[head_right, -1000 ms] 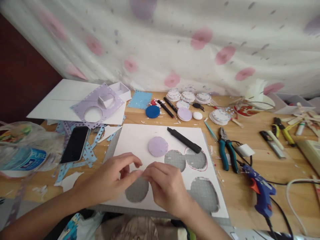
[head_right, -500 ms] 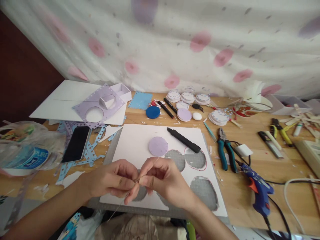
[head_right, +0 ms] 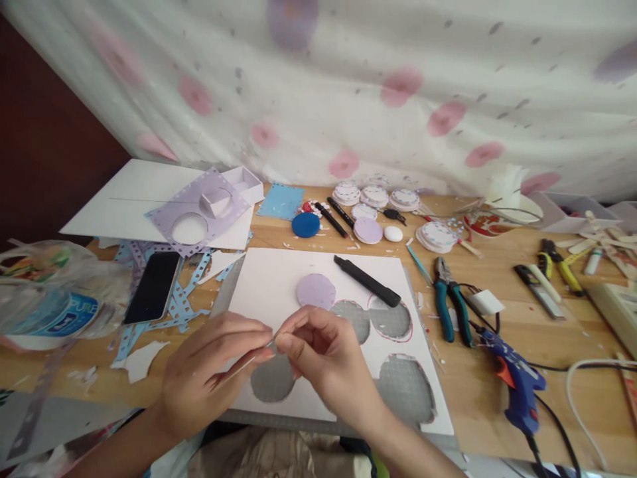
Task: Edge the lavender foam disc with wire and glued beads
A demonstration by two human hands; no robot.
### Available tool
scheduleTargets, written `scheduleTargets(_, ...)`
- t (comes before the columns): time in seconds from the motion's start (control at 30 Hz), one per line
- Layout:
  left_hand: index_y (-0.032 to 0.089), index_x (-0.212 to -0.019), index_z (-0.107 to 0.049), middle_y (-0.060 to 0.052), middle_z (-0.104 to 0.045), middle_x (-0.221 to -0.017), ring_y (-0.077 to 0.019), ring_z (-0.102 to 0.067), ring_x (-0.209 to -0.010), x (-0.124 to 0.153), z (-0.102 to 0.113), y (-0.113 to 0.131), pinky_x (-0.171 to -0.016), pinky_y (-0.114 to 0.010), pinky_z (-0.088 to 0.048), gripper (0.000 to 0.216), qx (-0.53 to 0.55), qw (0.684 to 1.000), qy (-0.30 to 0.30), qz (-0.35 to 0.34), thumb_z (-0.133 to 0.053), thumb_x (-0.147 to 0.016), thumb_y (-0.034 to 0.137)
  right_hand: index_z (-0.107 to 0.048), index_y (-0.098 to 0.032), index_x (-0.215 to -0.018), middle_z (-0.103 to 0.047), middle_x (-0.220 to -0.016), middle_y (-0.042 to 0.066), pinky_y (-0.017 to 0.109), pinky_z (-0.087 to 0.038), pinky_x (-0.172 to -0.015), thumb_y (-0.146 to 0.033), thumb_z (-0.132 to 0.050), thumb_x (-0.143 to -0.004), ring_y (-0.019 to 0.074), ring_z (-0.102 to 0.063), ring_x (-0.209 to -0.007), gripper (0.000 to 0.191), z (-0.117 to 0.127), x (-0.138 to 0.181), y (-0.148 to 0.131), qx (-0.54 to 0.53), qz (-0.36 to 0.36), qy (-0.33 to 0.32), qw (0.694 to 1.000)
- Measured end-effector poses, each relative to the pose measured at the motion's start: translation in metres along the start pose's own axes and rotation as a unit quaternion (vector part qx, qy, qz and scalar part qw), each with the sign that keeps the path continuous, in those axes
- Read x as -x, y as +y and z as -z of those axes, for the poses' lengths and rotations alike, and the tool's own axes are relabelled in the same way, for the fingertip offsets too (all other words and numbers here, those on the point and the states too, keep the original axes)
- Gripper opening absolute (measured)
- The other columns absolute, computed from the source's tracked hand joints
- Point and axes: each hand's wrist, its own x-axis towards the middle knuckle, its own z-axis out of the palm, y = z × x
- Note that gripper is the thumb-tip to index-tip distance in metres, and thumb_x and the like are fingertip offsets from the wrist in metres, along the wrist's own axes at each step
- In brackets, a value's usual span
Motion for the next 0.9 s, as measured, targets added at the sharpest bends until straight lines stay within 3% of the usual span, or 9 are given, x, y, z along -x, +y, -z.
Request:
scheduleTargets(0.13,0.016,-0.075,-0.064,-0.001,-0.065,-0.067,-0.0102,-0.058,-0.065,-0.002,-0.003,0.0,-0.063,-0.021,-0.045,0.011,0.17,0.96,-0.025,0.223,-0.061,-0.085,0.019,-0.063,-0.018,-0.081,-0.063,-0.07,0.0,0.019,-0.044,-0.049,-0.015,-0.06,-0.085,0.0085,-0.056,-0.057,0.005,0.001,0.007,-0.001,0.205,0.189,0.058,0.959)
scheduleTargets(0.23,0.014,-0.067,-0.06,0.0,-0.058,-0.056,-0.0086,-0.05,-0.053,-0.002,-0.003,-0.006,-0.053,-0.02,-0.039,0.029,0.376,0.789,-0.139,0.466,-0.064,-0.081,0.039,-0.064,-0.015,-0.094,-0.07,-0.082,0.007,0.025,-0.05,-0.062,-0.006,-0.05,-0.088,0.014,-0.063,-0.071,0.018,0.013,0.009,-0.005,0.431,0.414,-0.013,0.801)
scheduleTargets(0.3,0.013,-0.066,-0.058,0.001,-0.056,-0.053,-0.0076,-0.046,-0.05,-0.003,-0.002,-0.012,-0.051,-0.02,-0.036,0.035,0.428,0.711,-0.185,0.526,-0.068,-0.074,0.045,-0.063,-0.012,-0.101,-0.071,-0.085,0.009,0.027,-0.05,-0.061,-0.006,-0.047,-0.089,0.015,-0.063,-0.07,0.021,0.024,0.006,-0.01,0.513,0.472,-0.108,0.708)
scheduleTargets(0.37,0.013,-0.066,-0.059,0.0,-0.058,-0.055,-0.0079,-0.045,-0.051,-0.005,0.0,-0.017,-0.052,-0.021,-0.034,0.033,0.387,0.726,-0.214,0.527,-0.07,-0.072,0.044,-0.062,-0.012,-0.105,-0.07,-0.088,0.009,0.026,-0.049,-0.061,-0.006,-0.042,-0.091,0.0144,-0.062,-0.072,0.025,0.033,0.001,-0.014,0.515,0.422,-0.181,0.724)
scheduleTargets(0.5,0.015,-0.068,-0.062,-0.001,-0.064,-0.067,-0.0112,-0.053,-0.064,-0.01,0.004,-0.022,-0.061,-0.022,-0.037,0.019,0.174,0.872,-0.222,0.4,-0.06,-0.083,0.027,-0.063,-0.017,-0.1,-0.067,-0.088,0.005,0.022,-0.048,-0.066,-0.014,-0.046,-0.094,0.0113,-0.059,-0.076,0.018,0.041,-0.014,-0.014,0.407,0.174,-0.223,0.869)
scheduleTargets(0.6,0.016,-0.069,-0.062,0.0,-0.063,-0.071,-0.0119,-0.055,-0.072,-0.012,0.003,-0.021,-0.068,-0.022,-0.039,0.017,0.074,0.941,-0.201,0.263,-0.057,-0.085,0.02,-0.063,-0.018,-0.089,-0.062,-0.076,0.0,0.02,-0.044,-0.058,-0.025,-0.061,-0.088,0.0087,-0.052,-0.063,0.008,0.042,-0.023,-0.011,0.396,0.077,-0.209,0.891)
scheduleTargets(0.73,0.016,-0.07,-0.062,-0.001,-0.063,-0.07,-0.0117,-0.055,-0.071,-0.011,-0.003,-0.023,-0.068,-0.022,-0.039,0.017,0.053,0.954,-0.177,0.237,-0.056,-0.086,0.018,-0.06,-0.016,-0.082,-0.059,-0.075,-0.001,0.021,-0.039,-0.057,-0.021,-0.062,-0.087,0.0085,-0.051,-0.063,0.006,0.038,-0.026,-0.009,0.496,0.131,-0.191,0.837)
scheduleTargets(0.83,0.015,-0.068,-0.062,-0.001,-0.062,-0.065,-0.011,-0.054,-0.064,-0.008,-0.01,-0.027,-0.064,-0.023,-0.039,0.018,0.126,0.917,-0.137,0.352,-0.059,-0.084,0.023,-0.057,-0.015,-0.075,-0.056,-0.072,0.002,0.025,-0.036,-0.054,-0.015,-0.052,-0.091,0.0127,-0.049,-0.063,0.017,0.035,-0.024,-0.005,0.631,0.265,-0.135,0.716)
scheduleTargets(0.9,0.014,-0.067,-0.061,-0.001,-0.06,-0.061,-0.0099,-0.05,-0.057,-0.006,-0.017,-0.029,-0.058,-0.022,-0.038,0.023,0.241,0.851,-0.109,0.453,-0.062,-0.081,0.032,-0.058,-0.015,-0.074,-0.054,-0.067,0.003,0.028,-0.033,-0.05,-0.01,-0.046,-0.092,0.0148,-0.047,-0.061,0.022,0.035,-0.022,0.0,0.679,0.376,-0.089,0.624)
